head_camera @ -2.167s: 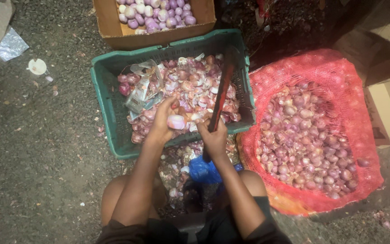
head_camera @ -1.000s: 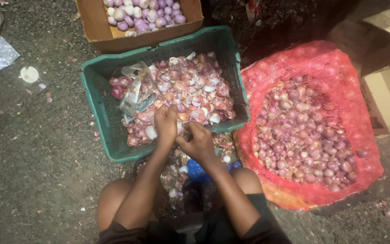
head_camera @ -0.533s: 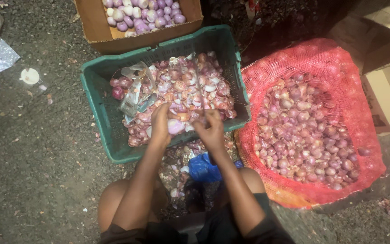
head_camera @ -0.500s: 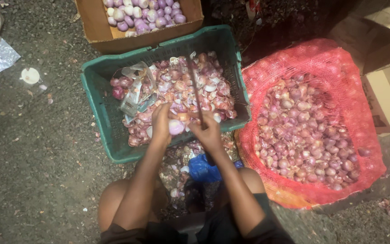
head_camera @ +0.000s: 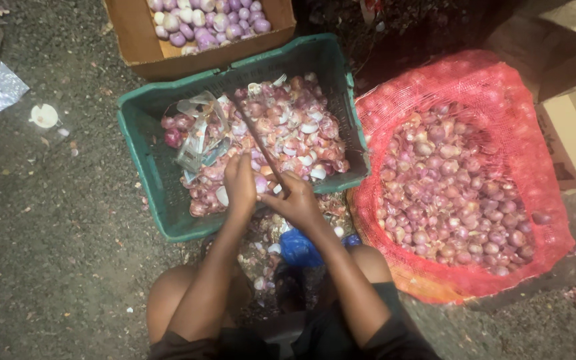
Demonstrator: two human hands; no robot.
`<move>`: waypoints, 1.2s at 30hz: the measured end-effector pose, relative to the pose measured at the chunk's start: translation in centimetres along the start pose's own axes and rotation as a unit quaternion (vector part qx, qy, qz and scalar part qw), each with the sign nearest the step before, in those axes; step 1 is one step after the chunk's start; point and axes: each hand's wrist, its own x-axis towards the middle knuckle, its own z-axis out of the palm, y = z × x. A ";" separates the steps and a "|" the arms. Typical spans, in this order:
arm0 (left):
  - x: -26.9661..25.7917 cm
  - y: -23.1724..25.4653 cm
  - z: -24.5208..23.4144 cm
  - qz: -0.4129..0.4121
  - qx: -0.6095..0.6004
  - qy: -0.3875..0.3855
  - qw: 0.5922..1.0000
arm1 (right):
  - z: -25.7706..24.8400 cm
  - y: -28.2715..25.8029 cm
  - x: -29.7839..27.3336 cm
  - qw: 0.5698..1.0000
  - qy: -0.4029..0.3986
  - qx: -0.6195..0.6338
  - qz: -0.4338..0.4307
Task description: The person picks up onions one at a time and peels off the outer skins using a large knife over a green crate, then places the peeled onions into a cardboard box.
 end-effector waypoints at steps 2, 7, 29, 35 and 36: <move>-0.3 0.3 -0.1 0.086 0.080 -0.016 0.993 | -0.5 -0.4 0.1 0.995 0.012 -0.077 -0.055; -1.5 2.5 -0.1 0.137 0.194 -0.049 0.970 | -1.5 -0.8 -0.1 0.997 -0.040 0.055 0.044; 1.0 -1.2 -0.1 -0.138 -0.100 -0.109 0.979 | -1.5 5.4 1.7 0.959 -0.010 0.238 0.151; 0.0 0.2 0.0 0.002 0.190 -0.036 0.981 | 0.3 4.2 0.7 0.993 0.038 0.114 0.006; -0.1 -0.1 -0.1 0.075 0.278 -0.024 0.957 | 0.5 4.1 0.5 0.993 0.025 0.116 0.027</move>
